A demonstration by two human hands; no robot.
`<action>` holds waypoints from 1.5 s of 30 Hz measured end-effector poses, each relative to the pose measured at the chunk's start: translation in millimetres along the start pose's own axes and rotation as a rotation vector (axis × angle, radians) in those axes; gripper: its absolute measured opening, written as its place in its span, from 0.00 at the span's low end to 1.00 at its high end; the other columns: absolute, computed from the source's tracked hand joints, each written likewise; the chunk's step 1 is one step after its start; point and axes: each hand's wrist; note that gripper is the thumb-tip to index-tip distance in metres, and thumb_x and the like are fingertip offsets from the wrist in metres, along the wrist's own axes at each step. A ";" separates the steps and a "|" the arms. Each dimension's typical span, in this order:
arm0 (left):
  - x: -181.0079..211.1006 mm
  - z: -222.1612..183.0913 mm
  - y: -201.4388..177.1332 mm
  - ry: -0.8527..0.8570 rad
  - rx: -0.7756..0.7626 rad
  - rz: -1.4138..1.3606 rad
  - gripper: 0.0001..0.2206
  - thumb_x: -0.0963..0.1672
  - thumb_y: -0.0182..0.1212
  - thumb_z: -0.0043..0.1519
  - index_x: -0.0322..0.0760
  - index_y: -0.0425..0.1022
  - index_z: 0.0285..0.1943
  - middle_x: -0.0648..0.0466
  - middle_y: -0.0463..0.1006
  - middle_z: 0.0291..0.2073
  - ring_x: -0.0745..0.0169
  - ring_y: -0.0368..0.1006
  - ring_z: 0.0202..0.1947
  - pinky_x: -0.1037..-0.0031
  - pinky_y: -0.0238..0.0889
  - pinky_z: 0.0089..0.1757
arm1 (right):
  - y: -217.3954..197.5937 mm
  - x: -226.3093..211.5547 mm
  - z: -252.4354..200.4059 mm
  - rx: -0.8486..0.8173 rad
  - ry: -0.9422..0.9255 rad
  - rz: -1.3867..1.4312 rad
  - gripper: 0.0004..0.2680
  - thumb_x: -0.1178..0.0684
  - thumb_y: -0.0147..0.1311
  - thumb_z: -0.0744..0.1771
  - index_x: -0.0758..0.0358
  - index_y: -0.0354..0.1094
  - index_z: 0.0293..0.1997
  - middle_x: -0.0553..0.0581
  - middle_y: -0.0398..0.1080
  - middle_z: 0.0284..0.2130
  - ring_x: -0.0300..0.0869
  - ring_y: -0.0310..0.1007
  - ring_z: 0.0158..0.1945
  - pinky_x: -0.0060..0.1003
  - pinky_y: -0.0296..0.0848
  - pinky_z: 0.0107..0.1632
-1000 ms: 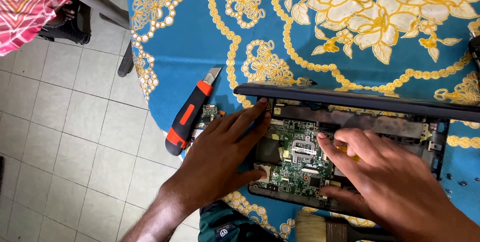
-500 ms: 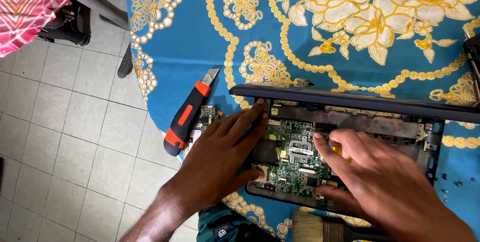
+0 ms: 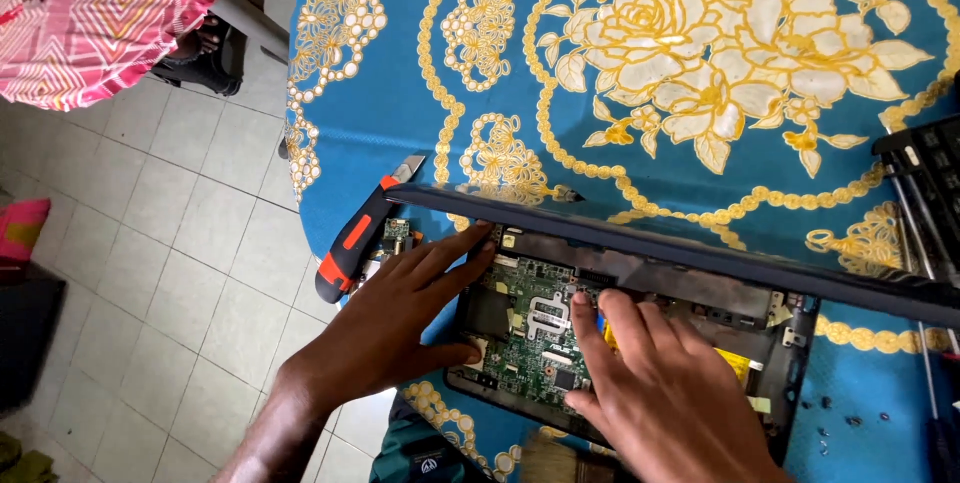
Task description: Assembling internal laptop components, specifically connecting ribbon cables and installing the cooling fan.
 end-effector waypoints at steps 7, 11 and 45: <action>7.4 2.2 1.2 -0.148 -0.074 -0.004 0.45 0.52 0.75 0.60 0.52 0.47 0.83 0.55 0.46 0.83 0.36 0.46 0.78 0.44 0.47 0.64 | -1.0 -3.9 0.9 0.078 0.037 0.030 0.36 0.28 0.70 0.56 0.59 0.62 0.65 0.60 0.65 0.53 0.53 0.73 0.46 0.46 0.74 0.49; 8.6 3.2 2.2 -0.220 -0.099 -0.047 0.45 0.51 0.76 0.58 0.55 0.49 0.83 0.56 0.47 0.82 0.39 0.43 0.79 0.45 0.47 0.64 | -1.3 -0.8 0.0 0.044 0.008 0.097 0.37 0.31 0.71 0.57 0.63 0.59 0.67 0.62 0.63 0.53 0.54 0.72 0.46 0.48 0.74 0.49; -15.1 -73.5 111.3 -0.145 1.139 -0.476 0.17 0.44 0.63 0.66 0.36 0.73 0.63 0.43 0.74 0.61 0.47 0.71 0.64 0.59 0.72 0.58 | -61.8 -72.7 108.6 0.176 -0.272 0.248 0.08 0.45 0.57 0.68 0.52 0.78 0.48 0.46 0.76 0.37 0.49 0.72 0.36 0.50 0.69 0.37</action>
Point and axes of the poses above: each hand's wrist, its own z-axis towards the middle knuckle, its own y-axis out of the palm, x = y × z
